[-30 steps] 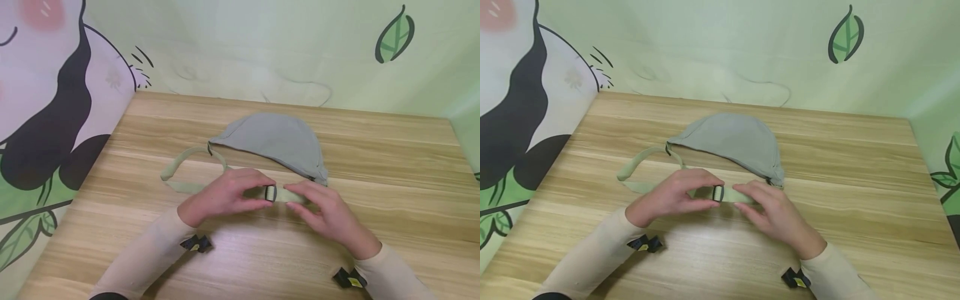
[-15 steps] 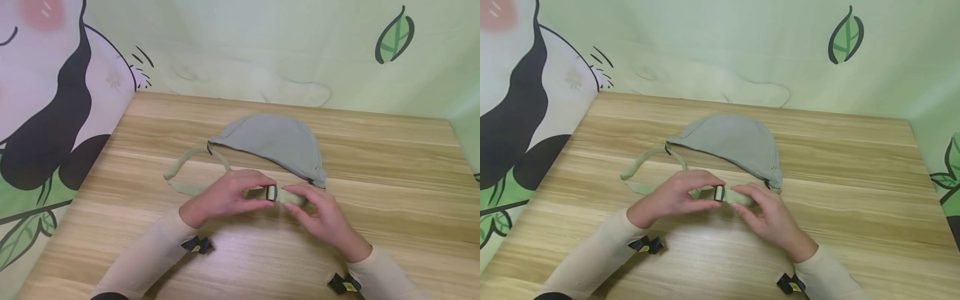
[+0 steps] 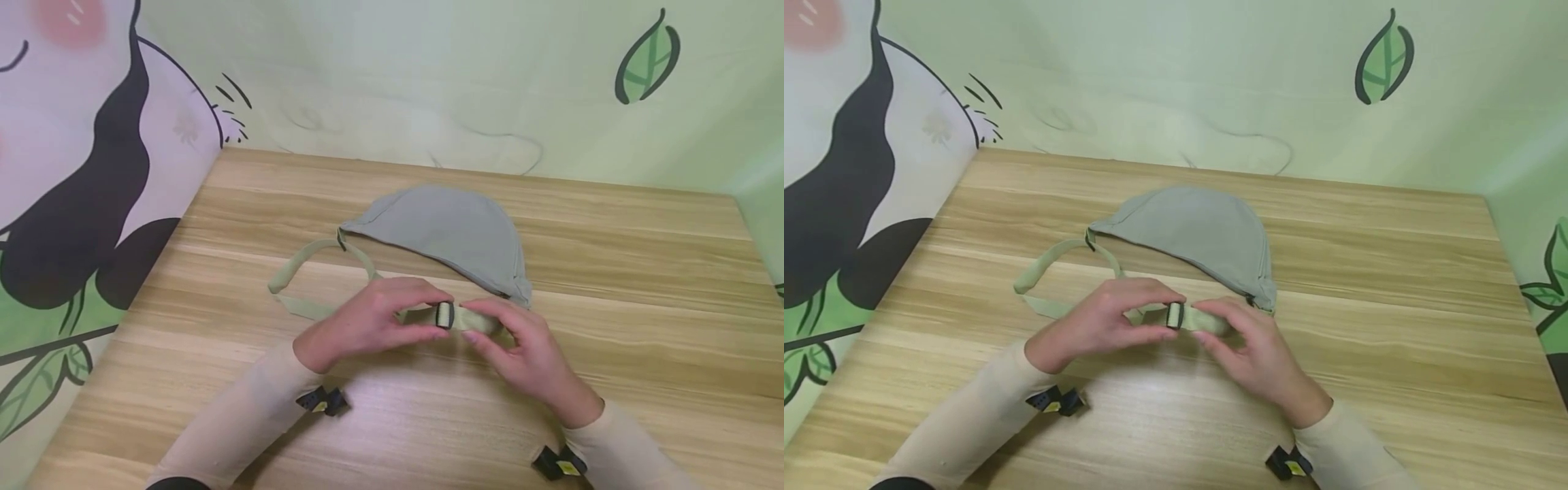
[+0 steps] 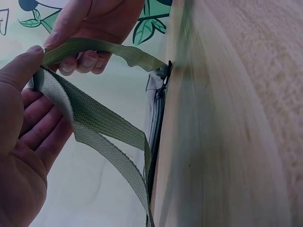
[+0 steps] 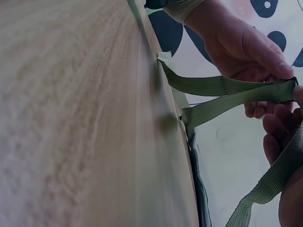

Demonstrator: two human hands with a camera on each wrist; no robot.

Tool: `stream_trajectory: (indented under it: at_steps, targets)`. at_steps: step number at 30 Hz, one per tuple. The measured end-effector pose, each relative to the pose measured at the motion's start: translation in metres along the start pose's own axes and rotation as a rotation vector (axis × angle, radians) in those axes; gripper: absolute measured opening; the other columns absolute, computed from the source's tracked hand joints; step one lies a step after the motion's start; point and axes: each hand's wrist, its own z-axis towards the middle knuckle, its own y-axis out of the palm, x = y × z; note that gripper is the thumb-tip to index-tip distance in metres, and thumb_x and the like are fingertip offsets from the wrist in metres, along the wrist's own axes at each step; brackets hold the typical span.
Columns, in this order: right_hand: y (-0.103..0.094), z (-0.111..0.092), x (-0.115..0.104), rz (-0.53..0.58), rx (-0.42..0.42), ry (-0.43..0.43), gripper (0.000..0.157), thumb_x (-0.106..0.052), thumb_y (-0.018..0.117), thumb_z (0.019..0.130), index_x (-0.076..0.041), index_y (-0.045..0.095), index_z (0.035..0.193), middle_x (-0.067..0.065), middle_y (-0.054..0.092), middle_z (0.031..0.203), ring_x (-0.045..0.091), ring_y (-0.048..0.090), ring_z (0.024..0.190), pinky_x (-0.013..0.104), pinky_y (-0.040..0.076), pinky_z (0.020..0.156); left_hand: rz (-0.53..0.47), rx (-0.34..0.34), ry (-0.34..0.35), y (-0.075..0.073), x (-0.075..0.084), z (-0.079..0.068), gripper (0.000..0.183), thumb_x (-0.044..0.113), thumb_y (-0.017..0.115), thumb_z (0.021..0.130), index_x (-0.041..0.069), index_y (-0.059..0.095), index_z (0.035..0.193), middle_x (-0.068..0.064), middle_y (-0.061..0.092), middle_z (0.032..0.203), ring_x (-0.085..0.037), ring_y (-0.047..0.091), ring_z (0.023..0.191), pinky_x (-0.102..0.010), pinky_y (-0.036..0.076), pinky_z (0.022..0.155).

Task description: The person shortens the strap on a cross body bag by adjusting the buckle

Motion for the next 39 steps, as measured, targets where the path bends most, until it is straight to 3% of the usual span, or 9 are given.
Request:
stream_trajectory:
  at_steps: [11,18,21,23,32,39]
  targets:
    - [0.004,0.000,-0.002,-0.022,-0.031,0.052,0.048,-0.042,0.063,0.109,0.004,0.073,0.121,0.020,0.079,0.114,0.014,0.075,0.113,0.016,0.055,0.106,0.028,-0.019,-0.019,0.000,0.003,0.000,0.040,0.017,0.088,0.092,0.004,0.075,0.127,-0.007,0.081,0.118,-0.015,0.076,0.107,-0.023,0.062,0.095]
    - [0.003,0.003,-0.003,-0.060,-0.068,-0.006,0.032,-0.025,0.073,0.105,0.003,0.073,0.121,0.016,0.080,0.111,0.022,0.076,0.101,0.014,0.055,0.101,0.067,-0.058,-0.013,-0.004,0.004,0.001,0.041,0.019,0.088,0.091,0.003,0.075,0.126,-0.008,0.081,0.118,-0.016,0.078,0.108,-0.021,0.061,0.098]
    - [0.005,0.003,-0.002,-0.091,-0.077,-0.043,0.033,-0.027,0.070,0.107,0.003,0.073,0.122,0.014,0.080,0.110,0.024,0.076,0.097,0.015,0.056,0.101,0.064,-0.052,0.013,-0.003,0.003,0.000,0.041,0.019,0.088,0.090,0.003,0.075,0.126,-0.008,0.081,0.118,-0.017,0.078,0.110,-0.020,0.060,0.101]
    - [0.008,0.002,-0.002,-0.120,-0.058,-0.078,0.045,-0.039,0.058,0.111,0.003,0.073,0.121,0.014,0.080,0.107,0.026,0.076,0.093,0.015,0.057,0.098,0.060,-0.044,0.020,-0.002,0.004,0.000,0.041,0.019,0.088,0.090,0.003,0.075,0.126,-0.008,0.081,0.118,-0.017,0.078,0.109,-0.020,0.060,0.101]
    - [0.008,0.005,-0.007,-0.147,-0.038,-0.057,0.046,-0.041,0.058,0.111,0.001,0.074,0.122,0.013,0.081,0.108,0.027,0.076,0.090,0.018,0.059,0.093,0.092,-0.074,-0.053,-0.003,0.005,0.001,0.045,0.023,0.089,0.090,0.005,0.075,0.128,-0.006,0.081,0.117,-0.014,0.077,0.106,-0.019,0.060,0.097]
    - [0.007,0.006,-0.011,-0.252,-0.040,-0.033,0.049,-0.044,0.057,0.110,0.000,0.074,0.122,0.010,0.080,0.108,0.025,0.077,0.091,0.028,0.063,0.086,0.097,-0.061,-0.079,-0.004,0.006,-0.001,0.038,0.024,0.089,0.091,0.007,0.078,0.123,-0.004,0.082,0.113,-0.011,0.077,0.102,-0.021,0.063,0.091]
